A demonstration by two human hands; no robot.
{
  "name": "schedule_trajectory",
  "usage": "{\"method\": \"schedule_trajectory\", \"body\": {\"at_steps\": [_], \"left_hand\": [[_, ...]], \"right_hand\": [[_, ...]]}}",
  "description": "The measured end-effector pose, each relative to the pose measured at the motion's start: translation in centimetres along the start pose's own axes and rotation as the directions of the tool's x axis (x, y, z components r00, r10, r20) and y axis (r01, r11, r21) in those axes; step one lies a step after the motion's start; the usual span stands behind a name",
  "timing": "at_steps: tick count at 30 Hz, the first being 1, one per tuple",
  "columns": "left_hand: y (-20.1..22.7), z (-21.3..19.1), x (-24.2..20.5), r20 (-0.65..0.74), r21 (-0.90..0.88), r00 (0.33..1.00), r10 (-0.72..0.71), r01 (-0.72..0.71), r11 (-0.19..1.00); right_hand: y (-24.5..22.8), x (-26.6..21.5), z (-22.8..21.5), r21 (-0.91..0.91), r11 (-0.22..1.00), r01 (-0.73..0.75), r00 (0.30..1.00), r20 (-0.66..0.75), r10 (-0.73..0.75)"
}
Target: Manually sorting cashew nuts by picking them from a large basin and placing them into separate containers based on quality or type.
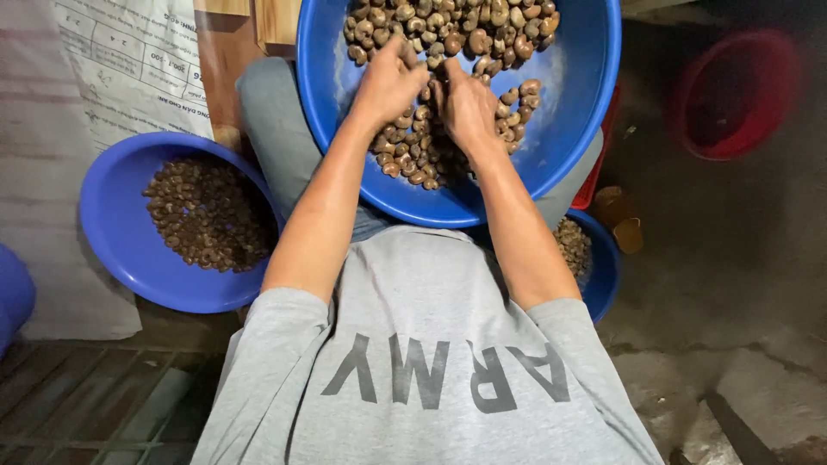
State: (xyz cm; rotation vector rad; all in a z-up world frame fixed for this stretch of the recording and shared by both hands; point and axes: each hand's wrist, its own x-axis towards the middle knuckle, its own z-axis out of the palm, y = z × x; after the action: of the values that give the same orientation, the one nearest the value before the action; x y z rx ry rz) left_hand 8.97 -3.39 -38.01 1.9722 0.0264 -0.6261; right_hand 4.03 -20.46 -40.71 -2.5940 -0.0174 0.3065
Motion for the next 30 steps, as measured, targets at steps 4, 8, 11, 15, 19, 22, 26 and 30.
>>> {"method": "schedule_trajectory", "body": {"at_steps": [4, 8, 11, 15, 19, 22, 26, 30], "left_hand": [[2.2, -1.8, -0.9, 0.099, -0.639, 0.994, 0.045, 0.029, 0.769], [3.6, -2.2, -1.7, 0.14, -0.8, 0.984, 0.113, 0.045, 0.598], [2.8, -1.6, -1.3, 0.127, -0.713, 0.989, 0.07, 0.042, 0.7], [-0.4, 1.0, 0.7, -0.072, 0.018, 0.963, 0.261, -0.26, 0.965], [-2.1, 3.7, 2.5, 0.002, 0.351, 0.974, 0.228, -0.214, 0.912], [-3.6, 5.2, 3.4, 0.05, 0.394, 0.943, 0.33, -0.322, 0.861], [-4.3, 5.8, 3.5, 0.081, 0.584, 0.931, 0.355, -0.333, 0.741], [-2.8, 4.7, 2.0, 0.064, 0.463, 0.964, 0.26, -0.26, 0.848]], "right_hand": [[0.3, -0.1, -0.1, -0.049, 0.998, -0.028, 0.999, 0.02, 0.029], [0.2, -0.4, 0.0, -0.152, 0.987, 0.055, 0.999, 0.009, -0.054], [-0.1, -1.0, -1.0, 0.026, 0.997, -0.074, 0.995, 0.061, 0.072], [-1.1, -2.3, -5.1, 0.682, 0.693, -0.236, 0.961, 0.059, 0.269], [1.4, -2.5, -7.0, 0.955, 0.086, -0.285, 0.913, 0.243, 0.328], [2.4, -3.2, -7.8, 0.986, -0.125, -0.112, 0.968, 0.136, 0.209], [2.5, -3.4, -8.3, 0.978, -0.206, 0.03, 0.929, 0.049, 0.366], [3.2, -3.3, -7.6, 0.987, -0.161, -0.004, 0.824, 0.094, 0.559]]}}
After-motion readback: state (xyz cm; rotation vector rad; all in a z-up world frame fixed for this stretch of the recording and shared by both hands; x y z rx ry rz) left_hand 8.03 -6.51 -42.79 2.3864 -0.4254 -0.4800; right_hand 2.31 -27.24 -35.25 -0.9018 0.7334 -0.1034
